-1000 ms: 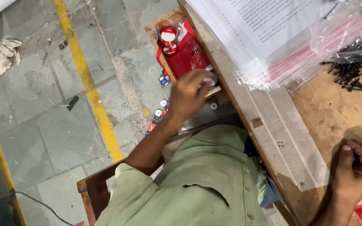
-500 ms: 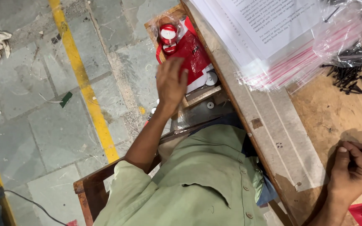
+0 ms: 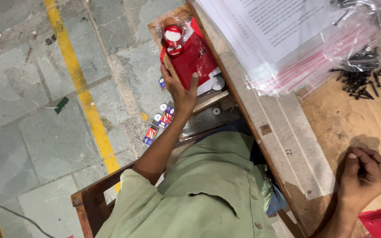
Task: Packaging metal screws and ribbons into small red plastic bags at a workbench.
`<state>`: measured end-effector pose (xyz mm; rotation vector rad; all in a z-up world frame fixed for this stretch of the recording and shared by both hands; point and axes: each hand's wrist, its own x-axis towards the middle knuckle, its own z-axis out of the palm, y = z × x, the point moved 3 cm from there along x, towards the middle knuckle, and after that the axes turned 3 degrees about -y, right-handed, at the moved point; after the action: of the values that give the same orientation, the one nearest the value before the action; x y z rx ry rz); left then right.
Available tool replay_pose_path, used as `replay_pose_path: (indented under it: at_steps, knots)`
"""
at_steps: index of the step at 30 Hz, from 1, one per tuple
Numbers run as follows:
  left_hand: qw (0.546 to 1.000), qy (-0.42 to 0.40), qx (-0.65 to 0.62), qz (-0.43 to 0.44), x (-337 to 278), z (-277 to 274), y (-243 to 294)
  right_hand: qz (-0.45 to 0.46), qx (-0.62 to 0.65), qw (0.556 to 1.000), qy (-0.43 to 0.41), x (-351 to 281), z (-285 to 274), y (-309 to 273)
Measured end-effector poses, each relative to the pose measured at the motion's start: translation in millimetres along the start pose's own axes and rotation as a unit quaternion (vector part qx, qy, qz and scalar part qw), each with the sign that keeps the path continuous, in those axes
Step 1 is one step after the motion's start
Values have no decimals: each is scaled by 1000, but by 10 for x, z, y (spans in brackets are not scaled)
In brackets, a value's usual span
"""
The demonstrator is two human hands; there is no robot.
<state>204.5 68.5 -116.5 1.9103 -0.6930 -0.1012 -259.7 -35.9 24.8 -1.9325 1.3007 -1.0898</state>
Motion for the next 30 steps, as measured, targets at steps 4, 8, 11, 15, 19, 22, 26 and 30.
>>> replay_pose_path:
  at_steps: [4,8,11,15,19,22,26,30]
  knots:
    - [991,-8,-111,-74,7,-52,86,-2,-32,999,-5,1,14,-14]
    - [991,-11,-116,-68,7,-66,142,7,0,1000,-3,17,17,-3]
    - [977,-9,-202,-64,26,-69,189,-18,-55,998,-6,27,13,-48]
    - [967,-8,-249,-60,-10,30,30,-19,-29,999,-8,-84,-50,329]
    - [899,0,-435,-48,-6,98,-141,-25,-103,994,-13,-43,-5,298]
    - [906,-10,-423,-25,-24,248,-249,-39,-167,985,-5,-18,-27,254]
    - [929,-28,-368,0,22,281,66,-15,-163,986,8,87,24,37]
    - [911,-70,-407,15,115,526,227,-5,-153,988,35,100,31,50]
